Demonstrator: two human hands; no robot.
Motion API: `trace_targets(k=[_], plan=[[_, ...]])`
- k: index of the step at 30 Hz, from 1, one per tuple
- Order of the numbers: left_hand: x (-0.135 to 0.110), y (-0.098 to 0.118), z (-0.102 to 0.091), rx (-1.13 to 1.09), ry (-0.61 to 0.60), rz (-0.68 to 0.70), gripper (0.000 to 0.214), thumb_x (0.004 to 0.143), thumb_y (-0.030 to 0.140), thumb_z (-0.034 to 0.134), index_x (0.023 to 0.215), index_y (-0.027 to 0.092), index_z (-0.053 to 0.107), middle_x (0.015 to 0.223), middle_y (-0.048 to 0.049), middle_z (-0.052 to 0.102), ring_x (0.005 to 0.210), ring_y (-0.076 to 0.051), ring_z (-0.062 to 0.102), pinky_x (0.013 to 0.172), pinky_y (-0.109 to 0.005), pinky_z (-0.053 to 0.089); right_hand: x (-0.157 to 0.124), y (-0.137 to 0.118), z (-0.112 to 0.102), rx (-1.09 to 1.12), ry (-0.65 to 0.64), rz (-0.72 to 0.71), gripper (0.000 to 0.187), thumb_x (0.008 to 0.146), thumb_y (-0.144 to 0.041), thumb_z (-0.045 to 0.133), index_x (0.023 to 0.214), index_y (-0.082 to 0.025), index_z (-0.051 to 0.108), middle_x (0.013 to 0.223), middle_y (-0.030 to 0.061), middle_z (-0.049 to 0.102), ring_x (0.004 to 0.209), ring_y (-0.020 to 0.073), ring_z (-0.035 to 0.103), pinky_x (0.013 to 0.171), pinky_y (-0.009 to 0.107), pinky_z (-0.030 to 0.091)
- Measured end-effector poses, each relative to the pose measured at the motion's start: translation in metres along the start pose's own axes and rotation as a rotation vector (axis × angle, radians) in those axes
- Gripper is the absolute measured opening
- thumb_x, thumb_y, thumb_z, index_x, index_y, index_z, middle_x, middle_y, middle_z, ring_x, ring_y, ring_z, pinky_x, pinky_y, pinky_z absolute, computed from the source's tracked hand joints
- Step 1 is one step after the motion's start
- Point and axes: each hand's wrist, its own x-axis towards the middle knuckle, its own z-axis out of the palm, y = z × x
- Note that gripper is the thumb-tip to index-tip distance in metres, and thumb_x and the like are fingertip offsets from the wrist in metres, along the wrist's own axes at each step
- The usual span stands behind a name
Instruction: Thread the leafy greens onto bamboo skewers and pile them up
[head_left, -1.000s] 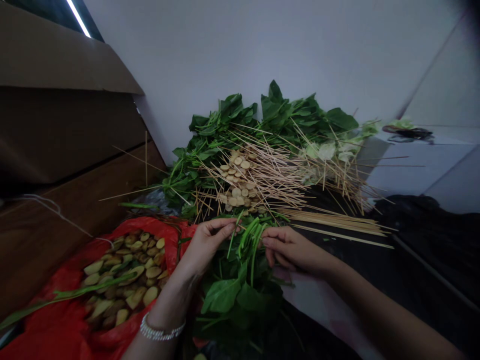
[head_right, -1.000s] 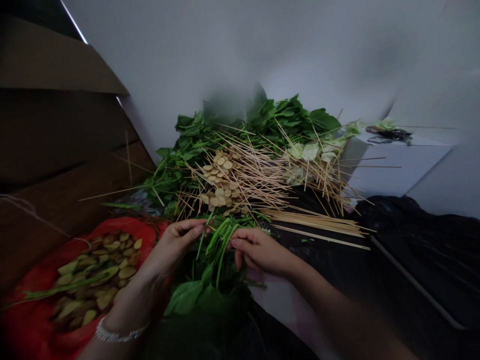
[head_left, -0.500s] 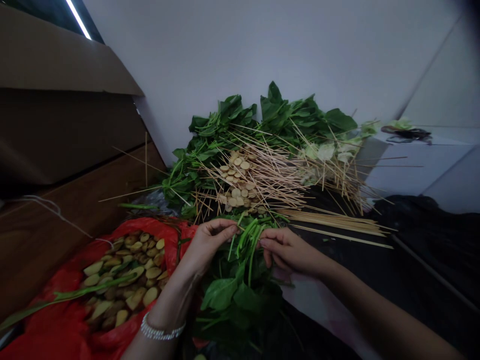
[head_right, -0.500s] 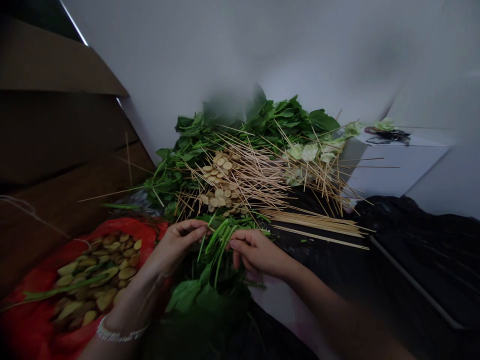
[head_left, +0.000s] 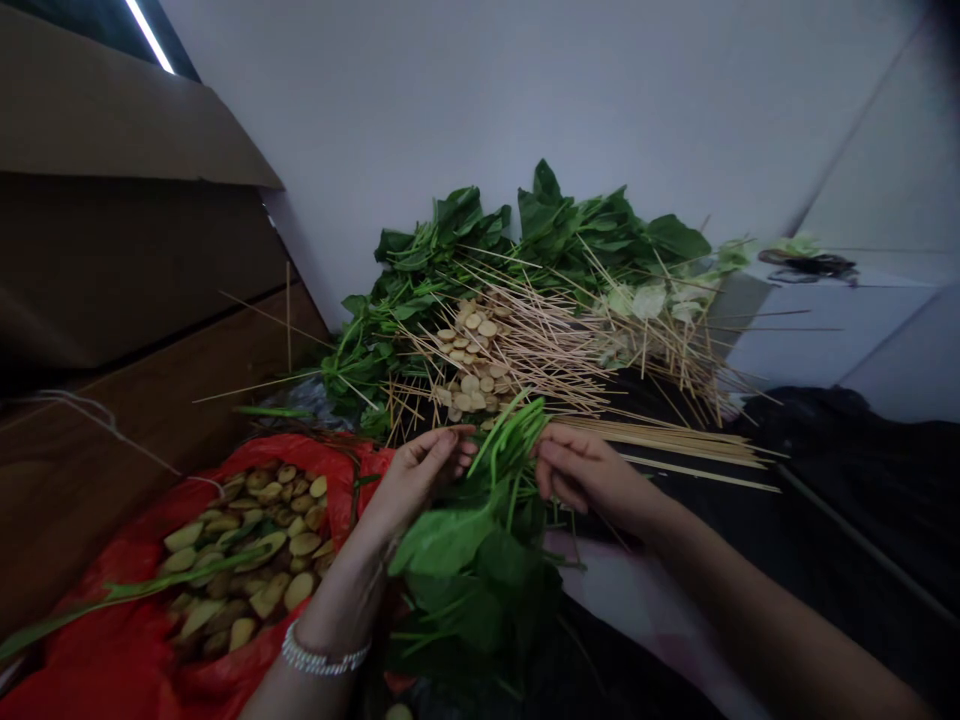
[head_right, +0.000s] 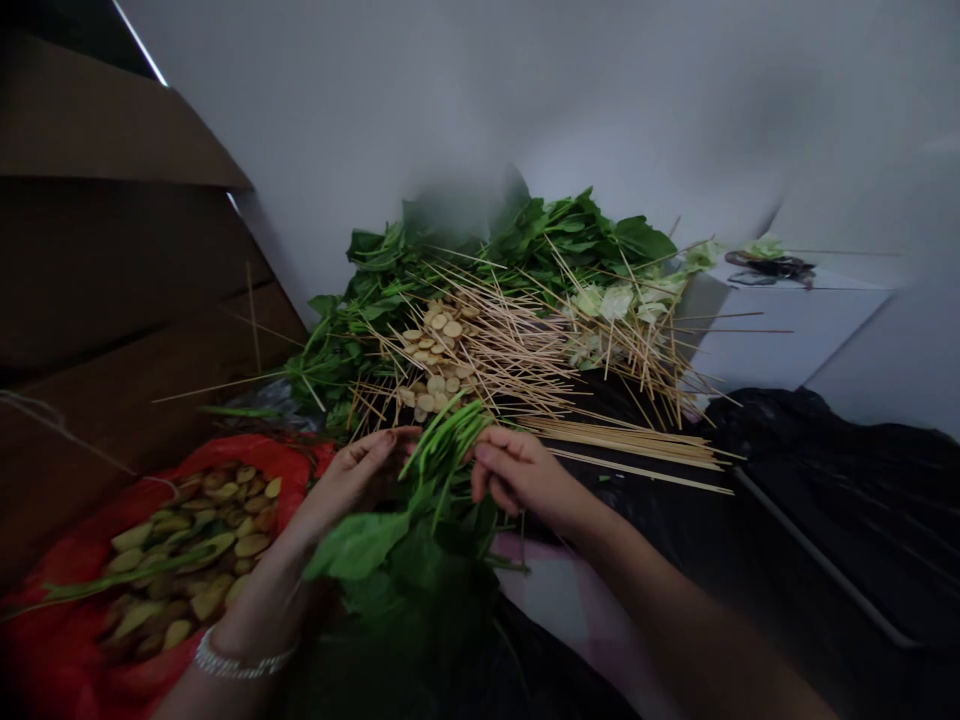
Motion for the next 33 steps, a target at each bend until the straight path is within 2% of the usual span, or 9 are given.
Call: trace_targets(k=[4, 7, 11, 13, 17, 20, 23, 29, 33], plan=[[-0.002, -0.006, 0.009, 0.196, -0.004, 0.113, 0.037, 0.073, 0.050, 0.072, 0.082, 0.015, 0.073, 0.077, -0.0053, 0.071, 0.066, -0.015, 0.060, 0.065, -0.027, 0.047, 0.000, -0.018, -0.020, 0.192, 0.195, -0.167, 0.025, 0.087, -0.042, 0.064, 0.083, -0.020, 0.053, 0.057, -0.0061, 0.059, 0.031, 0.0027, 0.033, 0.033, 0.016, 0.020], [-0.011, -0.016, 0.023, 0.542, -0.140, 0.260, 0.029, 0.083, 0.043, 0.062, 0.081, 0.016, 0.073, 0.077, -0.0052, 0.069, 0.072, -0.018, 0.060, 0.068, -0.028, 0.045, 0.001, -0.024, -0.030, 0.257, 0.262, -0.203, 0.027, 0.082, -0.041, 0.069, 0.082, -0.021, 0.052, 0.056, -0.0076, 0.057, 0.031, 0.0023, 0.032, 0.034, 0.016, 0.022], [-0.022, -0.028, 0.033, 1.059, -0.295, 0.442, 0.023, 0.073, 0.042, 0.075, 0.079, 0.020, 0.073, 0.079, -0.0046, 0.067, 0.082, -0.023, 0.057, 0.071, -0.031, 0.041, 0.001, -0.022, -0.034, 0.272, 0.277, -0.211, 0.026, 0.083, -0.041, 0.069, 0.082, -0.021, 0.053, 0.056, -0.0078, 0.056, 0.031, 0.0023, 0.032, 0.034, 0.017, 0.023], [-0.023, -0.030, 0.033, 1.158, -0.338, 0.450, 0.017, 0.072, 0.037, 0.077, 0.078, 0.021, 0.073, 0.080, -0.0041, 0.066, 0.086, -0.024, 0.056, 0.074, -0.032, 0.041, 0.002, -0.020, -0.034, 0.279, 0.270, -0.205, 0.023, 0.084, -0.039, 0.068, 0.083, -0.020, 0.054, 0.056, -0.0077, 0.056, 0.031, 0.0022, 0.032, 0.034, 0.017, 0.023], [-0.014, -0.024, 0.024, 0.863, -0.273, 0.368, 0.011, 0.083, 0.028, 0.065, 0.078, 0.019, 0.070, 0.077, -0.0019, 0.064, 0.078, -0.018, 0.057, 0.072, -0.028, 0.042, 0.002, -0.019, -0.031, 0.281, 0.254, -0.189, 0.023, 0.084, -0.038, 0.068, 0.083, -0.020, 0.054, 0.056, -0.0077, 0.056, 0.031, 0.0022, 0.032, 0.034, 0.017, 0.022], [-0.008, -0.015, 0.016, 0.527, -0.094, 0.270, 0.022, 0.084, 0.039, 0.062, 0.078, 0.018, 0.061, 0.071, 0.0004, 0.061, 0.065, -0.014, 0.053, 0.060, -0.024, 0.040, 0.002, -0.019, -0.030, 0.285, 0.245, -0.183, 0.023, 0.084, -0.038, 0.068, 0.082, -0.020, 0.053, 0.055, -0.0080, 0.056, 0.031, 0.0022, 0.031, 0.035, 0.017, 0.023], [-0.005, -0.010, 0.011, 0.253, -0.004, 0.171, 0.032, 0.083, 0.051, 0.060, 0.081, 0.020, 0.054, 0.063, 0.0036, 0.058, 0.054, -0.011, 0.048, 0.052, -0.021, 0.037, 0.002, -0.018, -0.030, 0.301, 0.230, -0.186, 0.021, 0.086, -0.037, 0.067, 0.083, -0.020, 0.055, 0.056, -0.0075, 0.058, 0.031, 0.0019, 0.031, 0.035, 0.017, 0.023], [-0.004, -0.005, 0.013, -0.103, 0.022, 0.071, 0.037, 0.083, 0.050, 0.062, 0.069, 0.020, 0.047, 0.049, 0.0074, 0.042, 0.046, -0.008, 0.041, 0.046, -0.018, 0.034, 0.004, -0.013, -0.029, 0.320, 0.197, -0.167, 0.019, 0.087, -0.036, 0.066, 0.086, -0.019, 0.057, 0.055, -0.0075, 0.058, 0.030, 0.0008, 0.033, 0.034, 0.015, 0.023], [-0.007, 0.004, 0.013, -0.304, 0.033, -0.120, 0.032, 0.082, 0.045, 0.063, 0.068, 0.019, 0.052, 0.057, 0.0039, 0.051, 0.055, -0.010, 0.052, 0.053, -0.020, 0.046, 0.005, -0.012, -0.028, 0.334, 0.205, -0.165, 0.020, 0.086, -0.035, 0.067, 0.085, -0.018, 0.056, 0.055, -0.0075, 0.059, 0.029, 0.0004, 0.034, 0.033, 0.014, 0.023]])
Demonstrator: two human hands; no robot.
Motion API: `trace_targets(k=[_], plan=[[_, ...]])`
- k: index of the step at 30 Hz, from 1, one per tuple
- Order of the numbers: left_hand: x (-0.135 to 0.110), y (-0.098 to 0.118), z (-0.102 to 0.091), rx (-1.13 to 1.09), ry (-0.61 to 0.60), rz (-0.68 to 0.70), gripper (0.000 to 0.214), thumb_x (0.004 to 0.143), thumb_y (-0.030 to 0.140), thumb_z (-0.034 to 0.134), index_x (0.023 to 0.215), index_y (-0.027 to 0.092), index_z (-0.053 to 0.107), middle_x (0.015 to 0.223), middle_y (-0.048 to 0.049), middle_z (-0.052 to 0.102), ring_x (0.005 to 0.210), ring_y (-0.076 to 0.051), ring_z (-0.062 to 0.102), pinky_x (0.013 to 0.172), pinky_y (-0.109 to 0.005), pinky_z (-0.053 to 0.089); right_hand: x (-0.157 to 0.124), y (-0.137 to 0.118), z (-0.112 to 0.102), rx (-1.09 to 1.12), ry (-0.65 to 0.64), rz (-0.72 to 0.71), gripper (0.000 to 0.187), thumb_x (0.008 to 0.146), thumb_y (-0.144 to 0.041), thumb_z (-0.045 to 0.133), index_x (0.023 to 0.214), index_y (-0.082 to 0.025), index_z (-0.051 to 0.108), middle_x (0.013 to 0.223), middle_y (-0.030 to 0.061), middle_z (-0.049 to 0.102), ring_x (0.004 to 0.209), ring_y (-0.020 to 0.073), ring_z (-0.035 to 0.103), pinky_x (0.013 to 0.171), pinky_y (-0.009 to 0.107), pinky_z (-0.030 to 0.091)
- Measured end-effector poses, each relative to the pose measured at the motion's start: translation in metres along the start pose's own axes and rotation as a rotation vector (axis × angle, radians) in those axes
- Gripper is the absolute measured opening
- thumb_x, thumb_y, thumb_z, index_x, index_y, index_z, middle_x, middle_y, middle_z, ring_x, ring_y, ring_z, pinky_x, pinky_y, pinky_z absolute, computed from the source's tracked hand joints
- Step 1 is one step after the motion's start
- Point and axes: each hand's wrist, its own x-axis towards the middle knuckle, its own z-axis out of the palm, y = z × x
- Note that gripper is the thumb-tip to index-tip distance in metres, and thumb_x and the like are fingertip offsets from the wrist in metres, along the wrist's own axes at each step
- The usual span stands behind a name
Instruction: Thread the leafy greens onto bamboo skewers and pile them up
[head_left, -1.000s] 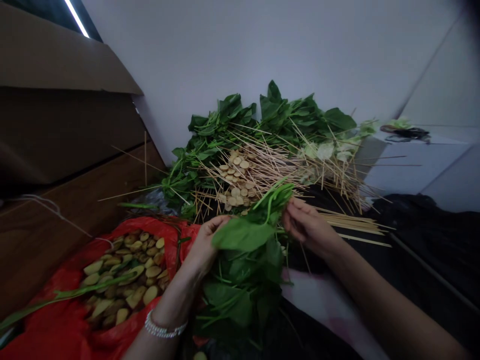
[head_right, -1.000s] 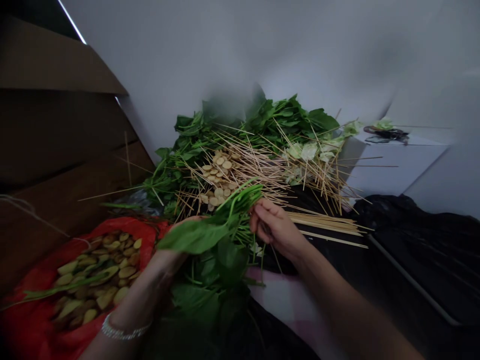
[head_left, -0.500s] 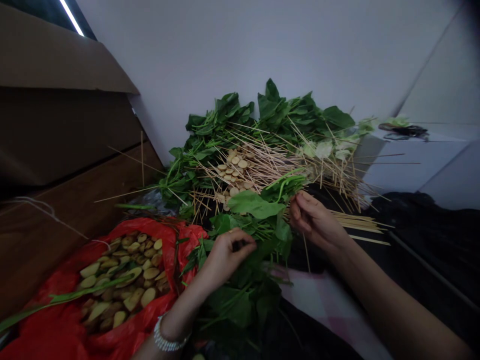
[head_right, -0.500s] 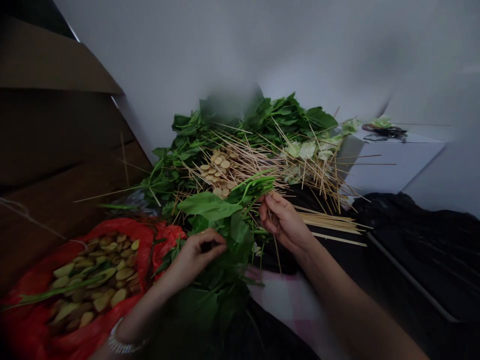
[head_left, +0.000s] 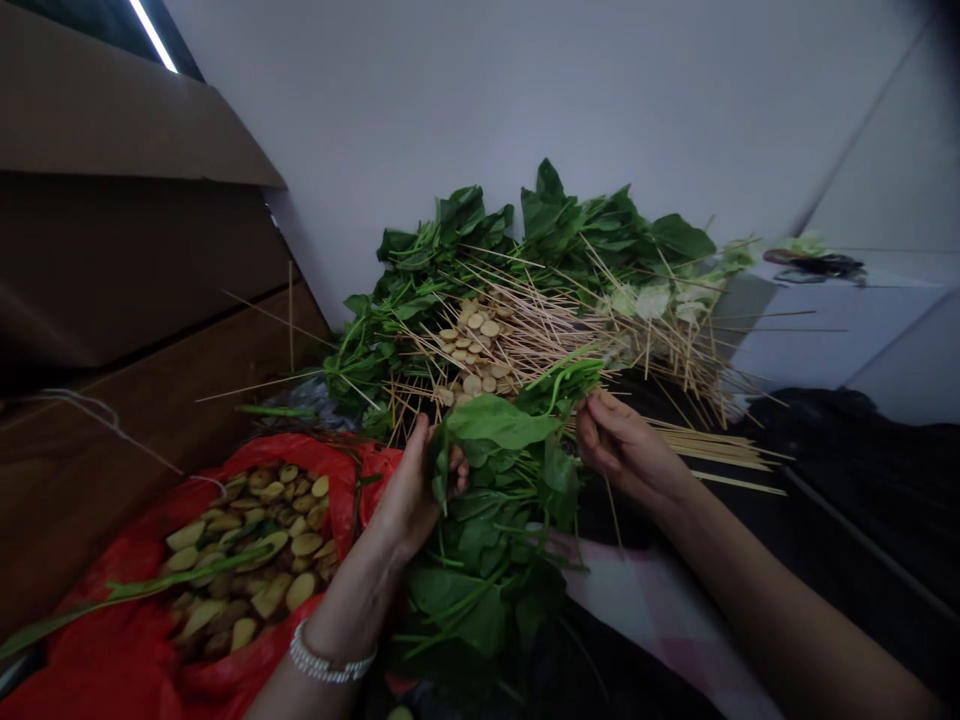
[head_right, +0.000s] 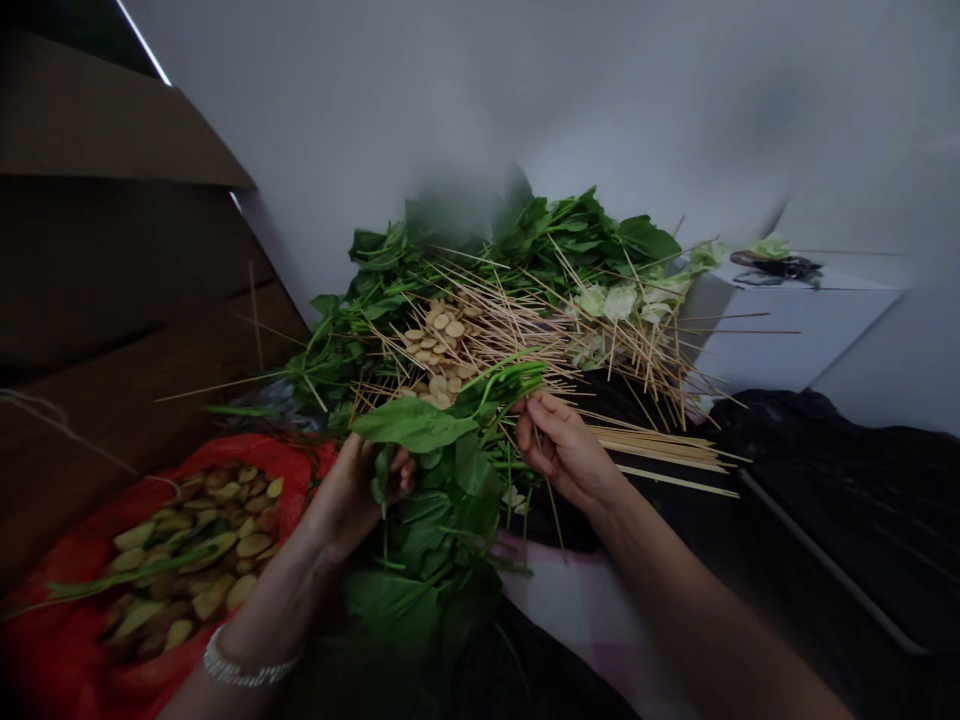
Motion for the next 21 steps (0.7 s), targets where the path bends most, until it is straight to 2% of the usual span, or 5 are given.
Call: trace_targets(k=[5, 9, 12, 19, 21], plan=[[-0.001, -0.001, -0.008, 0.085, -0.046, 0.052, 0.020, 0.067, 0.022, 0.077, 0.081, 0.016, 0.064, 0.074, -0.0015, 0.069, 0.067, -0.015, 0.064, 0.066, -0.025, 0.053, 0.000, 0.001, -0.001, 0.001, -0.014, 0.002, 0.018, 0.087, -0.034, 0.065, 0.087, -0.018, 0.057, 0.055, -0.0074, 0.059, 0.030, 0.0002, 0.034, 0.033, 0.014, 0.023], [0.001, -0.006, -0.012, 0.244, -0.035, 0.193, 0.027, 0.067, 0.028, 0.081, 0.087, 0.015, 0.068, 0.076, -0.0012, 0.072, 0.067, -0.015, 0.066, 0.067, -0.026, 0.053, 0.000, 0.002, -0.002, -0.001, -0.034, 0.018, 0.017, 0.089, -0.033, 0.064, 0.085, -0.019, 0.054, 0.057, -0.0074, 0.060, 0.029, 0.0003, 0.033, 0.032, 0.014, 0.019], [0.001, -0.005, -0.009, 0.210, 0.034, 0.285, 0.030, 0.067, 0.032, 0.081, 0.088, 0.017, 0.066, 0.069, 0.0025, 0.068, 0.058, -0.011, 0.062, 0.055, -0.020, 0.048, -0.001, 0.003, -0.002, 0.000, -0.068, 0.033, 0.018, 0.090, -0.031, 0.062, 0.082, -0.018, 0.054, 0.055, -0.0070, 0.059, 0.028, 0.0002, 0.034, 0.032, 0.014, 0.018], [-0.003, 0.005, -0.005, 0.099, 0.047, 0.223, 0.053, 0.060, 0.025, 0.086, 0.106, 0.020, 0.059, 0.083, 0.0017, 0.068, 0.065, -0.011, 0.063, 0.058, -0.020, 0.050, -0.004, 0.009, -0.001, -0.028, -0.195, 0.136, 0.019, 0.093, -0.033, 0.058, 0.083, -0.018, 0.056, 0.055, -0.0048, 0.062, 0.027, 0.0005, 0.034, 0.030, 0.014, 0.014], [-0.002, 0.005, -0.006, 0.080, 0.043, 0.213, 0.046, 0.062, 0.027, 0.085, 0.101, 0.020, 0.062, 0.078, 0.0036, 0.064, 0.063, -0.009, 0.061, 0.055, -0.018, 0.048, -0.005, 0.013, 0.000, -0.049, -0.236, 0.181, 0.020, 0.093, -0.034, 0.057, 0.082, -0.017, 0.056, 0.056, -0.0038, 0.064, 0.027, 0.0005, 0.034, 0.029, 0.013, 0.014]])
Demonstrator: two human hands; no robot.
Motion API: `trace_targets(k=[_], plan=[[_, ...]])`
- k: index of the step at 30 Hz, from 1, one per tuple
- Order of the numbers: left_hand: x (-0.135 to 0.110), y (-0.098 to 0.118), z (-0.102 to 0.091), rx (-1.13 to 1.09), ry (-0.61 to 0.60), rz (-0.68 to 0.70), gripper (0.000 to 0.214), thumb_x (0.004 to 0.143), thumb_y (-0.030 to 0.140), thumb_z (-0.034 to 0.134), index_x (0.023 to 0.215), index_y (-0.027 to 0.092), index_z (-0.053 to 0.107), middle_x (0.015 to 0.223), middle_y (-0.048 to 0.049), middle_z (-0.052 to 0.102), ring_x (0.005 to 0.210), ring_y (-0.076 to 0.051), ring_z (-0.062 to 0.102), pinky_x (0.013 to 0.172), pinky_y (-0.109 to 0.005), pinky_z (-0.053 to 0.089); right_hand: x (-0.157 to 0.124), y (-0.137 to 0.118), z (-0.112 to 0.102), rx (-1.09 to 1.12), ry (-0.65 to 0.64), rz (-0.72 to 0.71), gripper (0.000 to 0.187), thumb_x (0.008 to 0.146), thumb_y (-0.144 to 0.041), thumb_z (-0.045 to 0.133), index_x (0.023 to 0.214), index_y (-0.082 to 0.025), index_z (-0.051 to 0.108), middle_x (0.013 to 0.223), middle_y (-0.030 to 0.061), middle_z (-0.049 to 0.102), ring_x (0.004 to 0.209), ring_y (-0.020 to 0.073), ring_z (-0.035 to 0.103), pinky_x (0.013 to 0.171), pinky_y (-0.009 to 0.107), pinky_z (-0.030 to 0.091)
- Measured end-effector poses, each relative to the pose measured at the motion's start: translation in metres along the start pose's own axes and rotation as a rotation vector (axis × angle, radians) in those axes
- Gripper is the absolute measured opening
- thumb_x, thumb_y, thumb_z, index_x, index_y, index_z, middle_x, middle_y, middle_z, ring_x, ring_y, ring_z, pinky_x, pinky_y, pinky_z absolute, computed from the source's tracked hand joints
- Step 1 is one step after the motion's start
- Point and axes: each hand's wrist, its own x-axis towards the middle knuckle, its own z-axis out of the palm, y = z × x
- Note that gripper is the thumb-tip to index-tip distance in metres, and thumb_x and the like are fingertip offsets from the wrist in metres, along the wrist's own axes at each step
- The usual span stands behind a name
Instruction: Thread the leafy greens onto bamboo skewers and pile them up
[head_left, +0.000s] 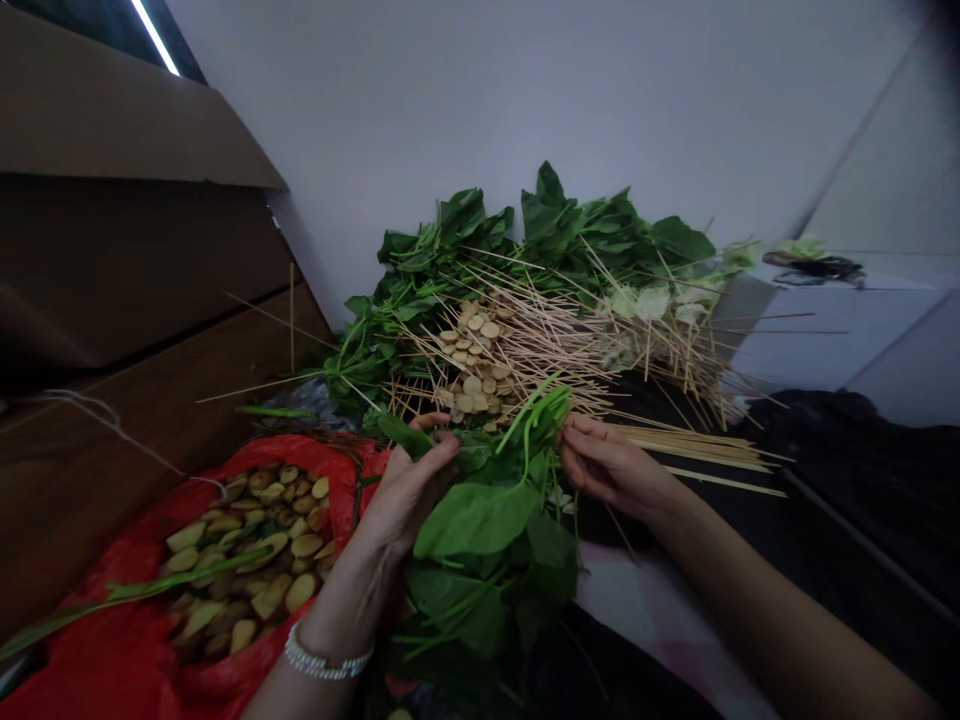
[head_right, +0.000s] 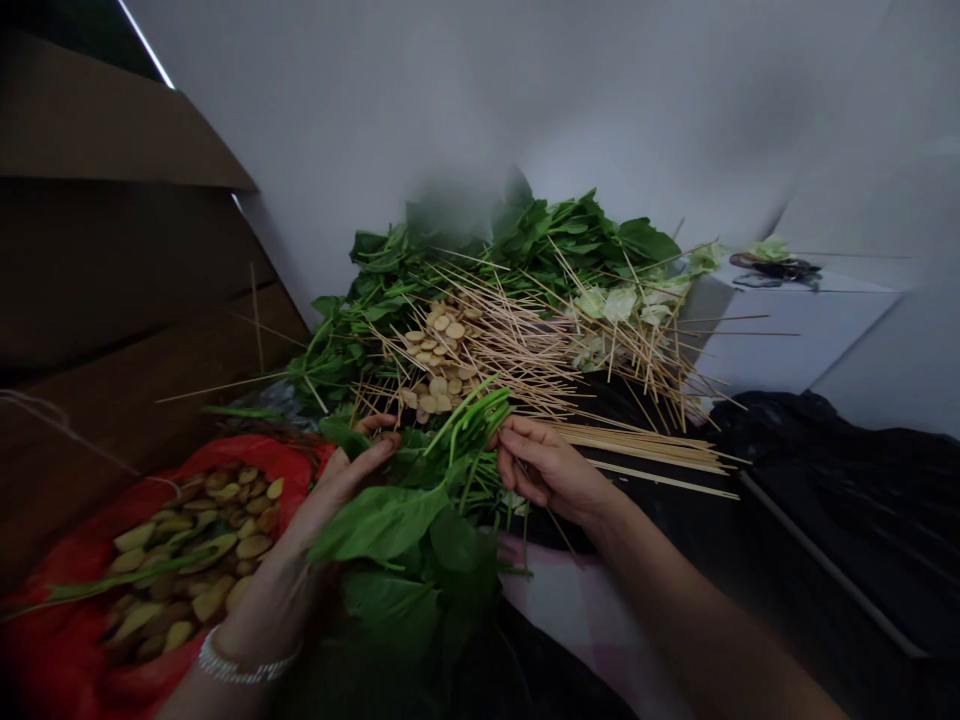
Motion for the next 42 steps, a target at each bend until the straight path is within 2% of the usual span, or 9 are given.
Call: trace_targets(k=[4, 9, 12, 15, 21, 24, 26, 32, 42], plan=[[0.002, -0.002, -0.001, -0.065, 0.022, 0.002, 0.026, 0.065, 0.023, 0.084, 0.084, 0.016, 0.068, 0.080, 0.0025, 0.064, 0.069, -0.008, 0.061, 0.059, -0.016, 0.050, -0.001, 0.006, 0.006, -0.054, -0.095, 0.115, 0.021, 0.093, -0.035, 0.056, 0.083, -0.016, 0.056, 0.056, -0.0026, 0.065, 0.026, 0.0008, 0.033, 0.028, 0.014, 0.013], [0.002, -0.003, -0.001, -0.086, -0.035, -0.050, 0.035, 0.069, 0.015, 0.079, 0.103, 0.016, 0.073, 0.108, -0.0071, 0.072, 0.092, -0.015, 0.067, 0.074, -0.019, 0.054, -0.002, 0.010, 0.014, -0.111, -0.141, 0.198, 0.021, 0.092, -0.036, 0.056, 0.086, -0.016, 0.057, 0.056, -0.0031, 0.064, 0.027, 0.0013, 0.033, 0.029, 0.014, 0.015], [0.001, -0.004, 0.000, -0.099, -0.084, -0.093, 0.034, 0.070, 0.016, 0.078, 0.104, 0.016, 0.074, 0.103, -0.0079, 0.074, 0.094, -0.017, 0.068, 0.077, -0.021, 0.054, -0.002, 0.011, 0.018, -0.164, -0.120, 0.233, 0.021, 0.092, -0.036, 0.055, 0.086, -0.016, 0.057, 0.056, -0.0037, 0.064, 0.027, 0.0013, 0.032, 0.029, 0.015, 0.015], [0.000, -0.005, 0.002, -0.098, -0.109, -0.100, 0.030, 0.067, 0.017, 0.080, 0.096, 0.015, 0.075, 0.095, -0.0073, 0.075, 0.091, -0.018, 0.068, 0.079, -0.024, 0.055, -0.002, 0.012, 0.022, -0.196, -0.084, 0.229, 0.022, 0.092, -0.038, 0.054, 0.087, -0.016, 0.057, 0.056, -0.0042, 0.063, 0.027, 0.0015, 0.032, 0.030, 0.015, 0.015], [-0.004, -0.007, 0.006, -0.018, -0.089, -0.072, 0.021, 0.062, 0.024, 0.086, 0.072, 0.015, 0.071, 0.081, -0.0022, 0.072, 0.074, -0.012, 0.066, 0.067, -0.020, 0.052, -0.001, 0.015, 0.023, -0.231, -0.068, 0.228, 0.021, 0.092, -0.036, 0.053, 0.088, -0.016, 0.057, 0.056, -0.0040, 0.063, 0.027, 0.0013, 0.032, 0.030, 0.015, 0.016], [-0.005, -0.009, 0.007, 0.029, -0.046, -0.060, 0.031, 0.059, 0.021, 0.088, 0.085, 0.017, 0.073, 0.076, 0.0008, 0.070, 0.069, -0.010, 0.064, 0.065, -0.018, 0.049, -0.001, 0.018, 0.021, -0.250, -0.098, 0.244, 0.022, 0.092, -0.037, 0.053, 0.090, -0.016, 0.058, 0.057, -0.0038, 0.063, 0.027, 0.0015, 0.034, 0.030, 0.015, 0.018], [-0.004, -0.009, 0.008, 0.026, -0.019, -0.092, 0.038, 0.058, 0.024, 0.088, 0.093, 0.015, 0.074, 0.079, -0.0019, 0.071, 0.072, -0.013, 0.065, 0.068, -0.022, 0.051, -0.001, 0.021, 0.020, -0.254, -0.114, 0.240, 0.022, 0.092, -0.038, 0.053, 0.090, -0.016, 0.057, 0.058, -0.0036, 0.064, 0.028, 0.0017, 0.035, 0.030, 0.015, 0.019], [-0.002, -0.009, 0.008, -0.017, 0.030, -0.139, 0.038, 0.055, 0.028, 0.090, 0.088, 0.014, 0.076, 0.077, -0.0043, 0.074, 0.068, -0.013, 0.065, 0.066, -0.023, 0.051, -0.001, 0.023, 0.021, -0.256, -0.108, 0.235, 0.023, 0.092, -0.039, 0.053, 0.090, -0.016, 0.057, 0.058, -0.0039, 0.065, 0.027, 0.0015, 0.035, 0.030, 0.014, 0.020], [-0.004, -0.008, 0.009, 0.029, 0.020, -0.102, 0.034, 0.053, 0.025, 0.090, 0.081, 0.014, 0.075, 0.073, -0.0031, 0.073, 0.067, -0.013, 0.065, 0.065, -0.023, 0.051, -0.001, 0.026, 0.021, -0.253, -0.102, 0.227, 0.022, 0.092, -0.038, 0.053, 0.088, -0.017, 0.057, 0.058, -0.0044, 0.064, 0.027, 0.0017, 0.035, 0.029, 0.014, 0.021]])
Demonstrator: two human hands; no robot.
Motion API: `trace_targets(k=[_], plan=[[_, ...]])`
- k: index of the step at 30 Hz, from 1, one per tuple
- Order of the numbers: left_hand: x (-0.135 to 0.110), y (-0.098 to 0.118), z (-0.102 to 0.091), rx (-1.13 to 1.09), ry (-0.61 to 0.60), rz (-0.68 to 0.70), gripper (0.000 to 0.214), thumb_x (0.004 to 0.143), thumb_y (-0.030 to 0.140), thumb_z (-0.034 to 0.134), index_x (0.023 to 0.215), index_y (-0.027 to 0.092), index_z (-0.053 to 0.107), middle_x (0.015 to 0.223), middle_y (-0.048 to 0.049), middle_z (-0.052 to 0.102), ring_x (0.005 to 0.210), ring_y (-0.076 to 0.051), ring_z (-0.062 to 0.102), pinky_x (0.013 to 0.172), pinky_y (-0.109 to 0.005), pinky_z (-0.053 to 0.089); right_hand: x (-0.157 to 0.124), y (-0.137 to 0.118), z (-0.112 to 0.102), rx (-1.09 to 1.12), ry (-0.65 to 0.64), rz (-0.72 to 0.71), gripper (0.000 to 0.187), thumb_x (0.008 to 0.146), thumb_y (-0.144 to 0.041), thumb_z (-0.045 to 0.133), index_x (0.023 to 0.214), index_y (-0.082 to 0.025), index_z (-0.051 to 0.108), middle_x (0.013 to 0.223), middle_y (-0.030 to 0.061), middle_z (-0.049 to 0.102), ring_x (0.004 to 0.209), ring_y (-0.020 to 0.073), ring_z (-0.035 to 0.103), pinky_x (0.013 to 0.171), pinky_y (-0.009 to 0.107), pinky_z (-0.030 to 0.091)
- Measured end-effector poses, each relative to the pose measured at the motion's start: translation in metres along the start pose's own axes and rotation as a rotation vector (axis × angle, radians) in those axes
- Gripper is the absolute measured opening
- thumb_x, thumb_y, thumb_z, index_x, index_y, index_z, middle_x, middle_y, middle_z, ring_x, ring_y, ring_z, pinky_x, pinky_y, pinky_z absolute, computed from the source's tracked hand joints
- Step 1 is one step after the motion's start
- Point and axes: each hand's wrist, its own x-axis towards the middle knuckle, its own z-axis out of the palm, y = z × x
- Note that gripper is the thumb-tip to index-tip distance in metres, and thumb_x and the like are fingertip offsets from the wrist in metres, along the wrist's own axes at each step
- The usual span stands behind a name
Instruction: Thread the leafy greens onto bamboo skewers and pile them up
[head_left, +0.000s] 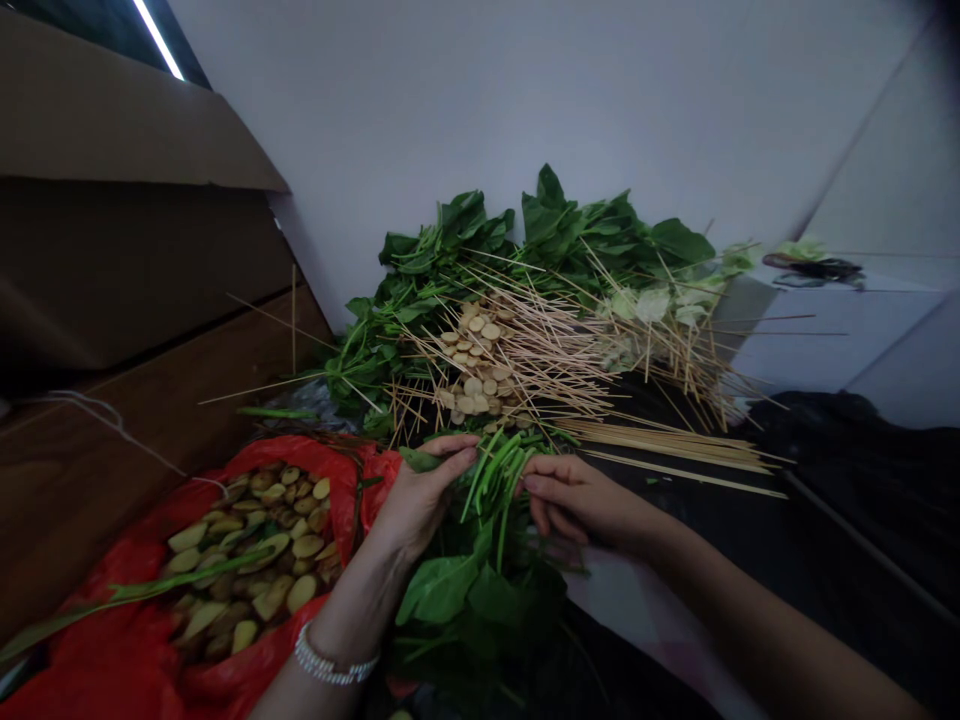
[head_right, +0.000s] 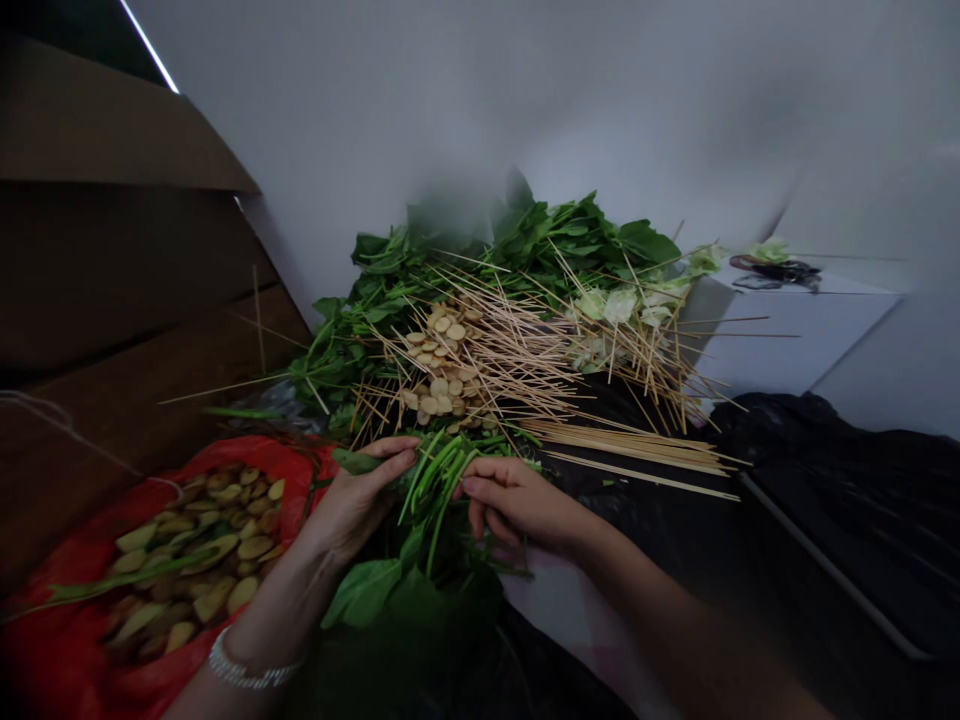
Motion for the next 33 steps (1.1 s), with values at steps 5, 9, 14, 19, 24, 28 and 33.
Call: trace_targets(k=[5, 9, 14, 19, 24, 28, 33], plan=[[0.0012, -0.0018, -0.0021, 0.037, 0.001, 0.026, 0.033, 0.055, 0.026, 0.089, 0.082, 0.014, 0.075, 0.074, -0.0038, 0.073, 0.066, -0.014, 0.065, 0.063, -0.024, 0.051, 0.0000, 0.0016, 0.0009, 0.001, 0.005, 0.007, 0.022, 0.092, -0.040, 0.053, 0.088, -0.018, 0.056, 0.059, -0.0045, 0.065, 0.026, 0.0021, 0.036, 0.028, 0.013, 0.023], [0.0022, -0.0048, -0.0038, 0.141, 0.032, 0.121, 0.027, 0.059, 0.026, 0.087, 0.081, 0.015, 0.075, 0.073, -0.0032, 0.072, 0.062, -0.013, 0.064, 0.060, -0.023, 0.050, 0.0011, 0.0039, 0.0018, 0.019, 0.000, 0.011, 0.023, 0.092, -0.039, 0.053, 0.091, -0.017, 0.056, 0.057, -0.0045, 0.065, 0.026, 0.0026, 0.038, 0.028, 0.013, 0.027], [0.0004, -0.0021, -0.0021, 0.355, 0.058, 0.278, 0.021, 0.064, 0.027, 0.083, 0.082, 0.017, 0.077, 0.080, -0.0045, 0.073, 0.070, -0.016, 0.065, 0.063, -0.023, 0.051, 0.0028, 0.0047, 0.0037, 0.007, 0.026, 0.016, 0.024, 0.091, -0.040, 0.053, 0.090, -0.017, 0.056, 0.058, -0.0042, 0.066, 0.026, 0.0024, 0.039, 0.028, 0.013, 0.029], [0.0026, 0.0018, -0.0048, 0.272, 0.047, 0.287, 0.058, 0.063, 0.024, 0.084, 0.118, 0.019, 0.067, 0.082, -0.0017, 0.071, 0.068, -0.013, 0.064, 0.063, -0.021, 0.049, 0.0026, 0.0025, 0.0054, 0.006, 0.033, 0.007, 0.023, 0.091, -0.039, 0.053, 0.088, -0.017, 0.056, 0.057, -0.0043, 0.065, 0.026, 0.0025, 0.039, 0.029, 0.014, 0.028], [0.0045, -0.0005, -0.0076, 0.229, 0.033, 0.209, 0.048, 0.065, 0.029, 0.083, 0.109, 0.016, 0.071, 0.086, -0.0046, 0.073, 0.072, -0.015, 0.066, 0.065, -0.023, 0.050, 0.0028, 0.0023, 0.0056, 0.007, 0.035, 0.007, 0.023, 0.091, -0.040, 0.053, 0.088, -0.017, 0.056, 0.057, -0.0042, 0.065, 0.025, 0.0022, 0.039, 0.028, 0.014, 0.028], [0.0048, -0.0022, -0.0079, 0.226, 0.039, 0.216, 0.048, 0.063, 0.030, 0.084, 0.107, 0.016, 0.071, 0.083, -0.0037, 0.073, 0.069, -0.014, 0.065, 0.064, -0.022, 0.049, 0.0032, 0.0036, 0.0050, -0.004, 0.031, 0.010, 0.025, 0.090, -0.043, 0.053, 0.087, -0.018, 0.054, 0.057, -0.0044, 0.065, 0.025, 0.0029, 0.040, 0.027, 0.013, 0.028], [0.0035, -0.0004, -0.0066, 0.256, 0.027, 0.226, 0.053, 0.064, 0.029, 0.084, 0.113, 0.016, 0.068, 0.080, -0.0025, 0.073, 0.067, -0.014, 0.066, 0.065, -0.023, 0.050, 0.0039, 0.0068, 0.0040, 0.001, 0.029, 0.018, 0.025, 0.090, -0.043, 0.053, 0.088, -0.018, 0.054, 0.058, -0.0042, 0.066, 0.026, 0.0032, 0.041, 0.028, 0.013, 0.030]])
